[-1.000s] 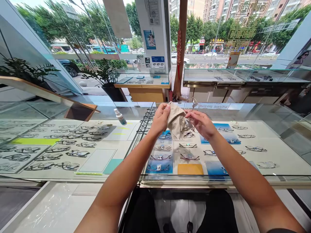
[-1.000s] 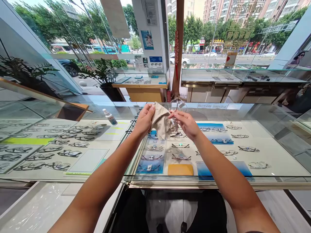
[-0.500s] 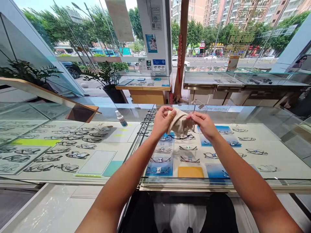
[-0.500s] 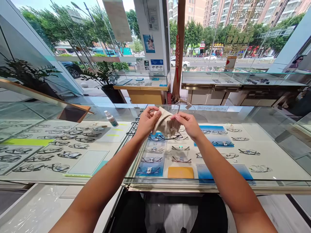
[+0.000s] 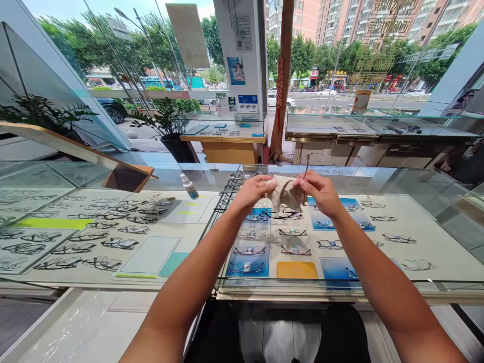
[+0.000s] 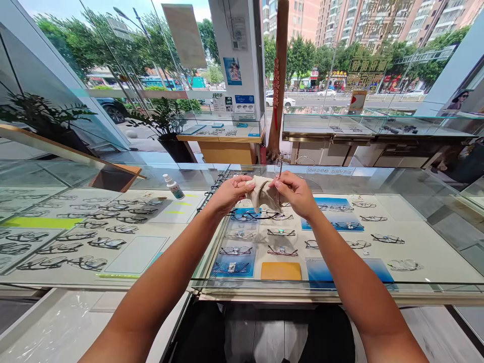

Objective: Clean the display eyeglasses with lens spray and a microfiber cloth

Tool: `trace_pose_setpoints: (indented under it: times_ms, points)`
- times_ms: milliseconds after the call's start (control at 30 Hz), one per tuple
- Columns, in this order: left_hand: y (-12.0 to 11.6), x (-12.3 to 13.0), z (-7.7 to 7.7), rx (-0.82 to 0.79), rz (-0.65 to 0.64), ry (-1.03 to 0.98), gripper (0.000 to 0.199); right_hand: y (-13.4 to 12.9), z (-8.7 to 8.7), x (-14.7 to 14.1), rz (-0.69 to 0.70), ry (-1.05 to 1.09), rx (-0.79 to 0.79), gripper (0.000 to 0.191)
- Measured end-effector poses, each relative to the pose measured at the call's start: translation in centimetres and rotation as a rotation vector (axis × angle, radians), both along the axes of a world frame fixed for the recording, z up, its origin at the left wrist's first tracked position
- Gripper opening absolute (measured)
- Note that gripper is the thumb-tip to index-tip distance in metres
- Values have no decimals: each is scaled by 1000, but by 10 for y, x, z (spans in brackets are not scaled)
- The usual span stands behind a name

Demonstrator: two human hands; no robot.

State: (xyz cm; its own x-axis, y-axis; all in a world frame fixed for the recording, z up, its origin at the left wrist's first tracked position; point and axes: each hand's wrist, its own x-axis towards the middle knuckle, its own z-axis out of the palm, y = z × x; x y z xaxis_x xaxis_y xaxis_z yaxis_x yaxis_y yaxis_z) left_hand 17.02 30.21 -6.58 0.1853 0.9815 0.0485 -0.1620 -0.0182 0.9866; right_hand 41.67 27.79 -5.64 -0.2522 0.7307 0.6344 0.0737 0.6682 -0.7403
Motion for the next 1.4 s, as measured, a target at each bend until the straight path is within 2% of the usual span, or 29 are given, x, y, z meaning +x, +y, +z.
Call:
trace_pose_setpoints:
  times_ms: [133, 300, 400, 567, 700, 900, 1000, 1133, 1267, 1400]
  points:
    - [2, -1, -2, -19, -81, -5, 73, 0, -1, 1, -13, -16, 48, 31]
    - [3, -1, -2, -139, -119, 93, 71, 0, 0, 3, -33, -35, 61, 32]
    - [1, -1, -1, -165, -186, 132, 69, -2, 2, 2, -35, -43, 66, 34]
    - [-3, -2, 1, -189, -199, 201, 63, -3, 3, 2, -35, -46, 69, 36]
    - [-6, -2, 3, -240, -274, 285, 58, -3, 2, 2, -20, -38, 76, 33]
    - [-8, 1, 3, -205, -357, 270, 47, -3, 3, 2, -38, -54, 43, 36]
    - [-6, 1, 3, -200, -302, 197, 46, -3, 3, 2, -39, -55, 35, 38]
    - [-4, 2, 4, -152, -166, 44, 51, -1, 2, 3, -53, -37, 22, 37]
    - [-1, 1, 6, 44, -28, -11, 49, 1, 1, 4, -40, -46, -8, 36]
    - [-1, 0, 7, 320, 119, 75, 48, 3, -1, 5, -36, -83, -76, 36]
